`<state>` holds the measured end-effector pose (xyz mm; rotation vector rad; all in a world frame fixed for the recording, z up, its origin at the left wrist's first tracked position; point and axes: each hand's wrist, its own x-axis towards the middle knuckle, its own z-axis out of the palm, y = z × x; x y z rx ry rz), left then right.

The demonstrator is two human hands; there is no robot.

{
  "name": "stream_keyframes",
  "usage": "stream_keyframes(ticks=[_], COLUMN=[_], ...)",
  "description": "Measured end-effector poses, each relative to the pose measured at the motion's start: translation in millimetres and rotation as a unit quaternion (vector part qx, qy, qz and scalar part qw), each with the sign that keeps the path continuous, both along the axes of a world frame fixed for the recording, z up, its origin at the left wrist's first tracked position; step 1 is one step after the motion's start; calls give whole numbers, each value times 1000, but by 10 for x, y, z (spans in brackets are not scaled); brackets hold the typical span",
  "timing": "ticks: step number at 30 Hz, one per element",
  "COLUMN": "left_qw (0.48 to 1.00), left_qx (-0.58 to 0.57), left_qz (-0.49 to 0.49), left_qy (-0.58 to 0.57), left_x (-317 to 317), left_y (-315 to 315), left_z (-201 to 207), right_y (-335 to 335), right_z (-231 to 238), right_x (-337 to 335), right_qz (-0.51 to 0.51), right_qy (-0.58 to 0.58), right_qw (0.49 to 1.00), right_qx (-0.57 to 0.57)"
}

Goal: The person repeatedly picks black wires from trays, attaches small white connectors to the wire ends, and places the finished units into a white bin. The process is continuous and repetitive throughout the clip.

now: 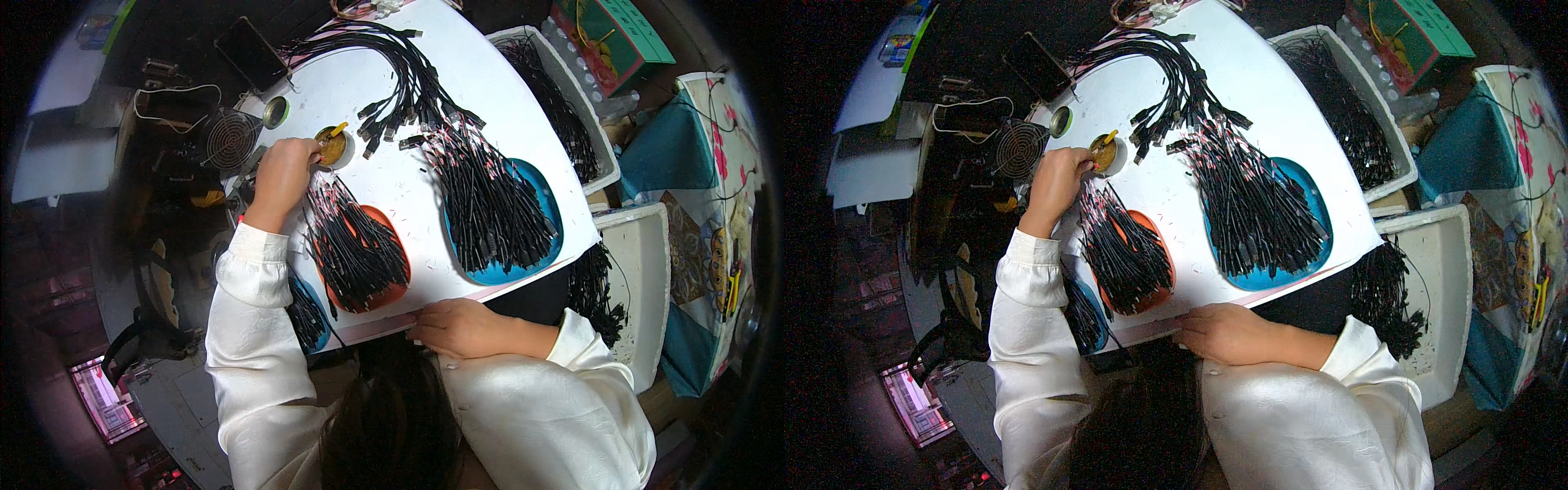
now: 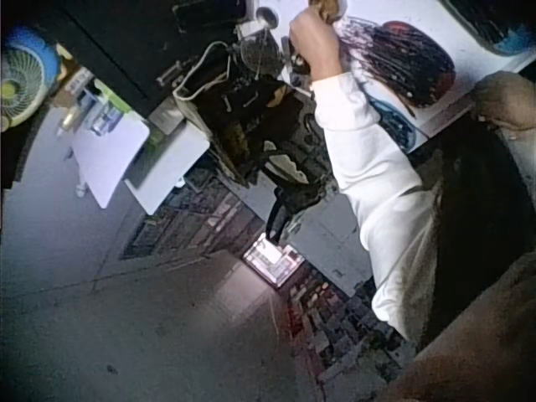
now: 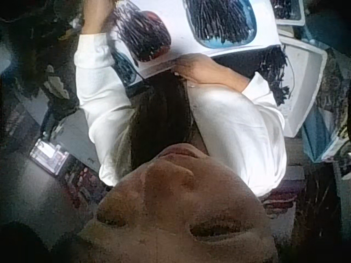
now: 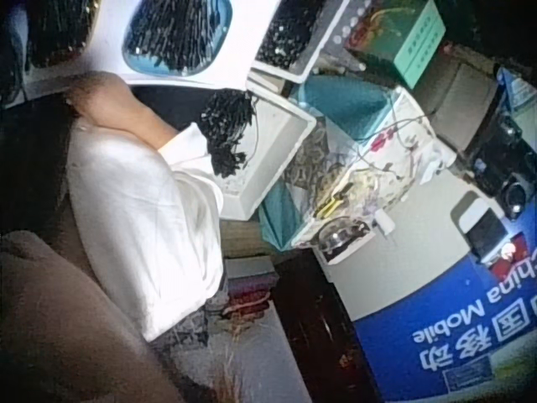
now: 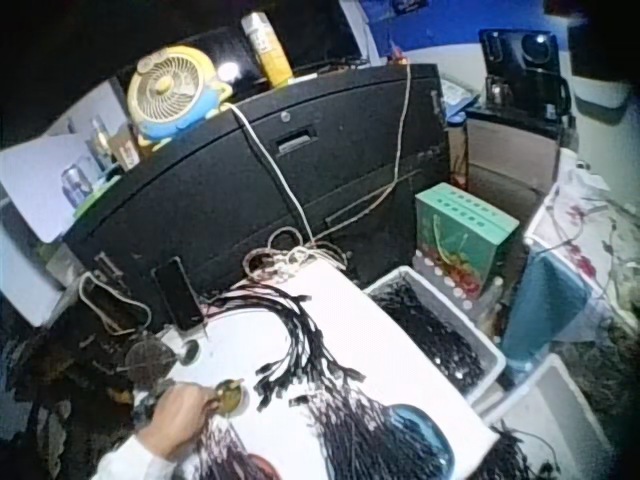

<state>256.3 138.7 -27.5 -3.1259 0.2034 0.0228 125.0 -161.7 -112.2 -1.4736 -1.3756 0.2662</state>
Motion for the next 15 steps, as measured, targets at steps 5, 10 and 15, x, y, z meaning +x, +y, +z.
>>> stream_keyframes(ticks=[5, 10, 15], left_qw=[999, 990, 983], left_qx=[-30, -97, -77], left_qz=[6, 64, 131], left_qy=[-33, -79, -106], left_x=[-114, -431, -782], left_y=[47, 336, 802], left_z=[187, 410, 474], right_y=[0, 6, 52], right_z=[-6, 7, 43], right_x=[-13, -65, -98], right_qz=[5, -36, -50], right_qy=[-2, -2, -19], right_qw=[1000, 999, 997], right_qx=[-20, -27, -51])
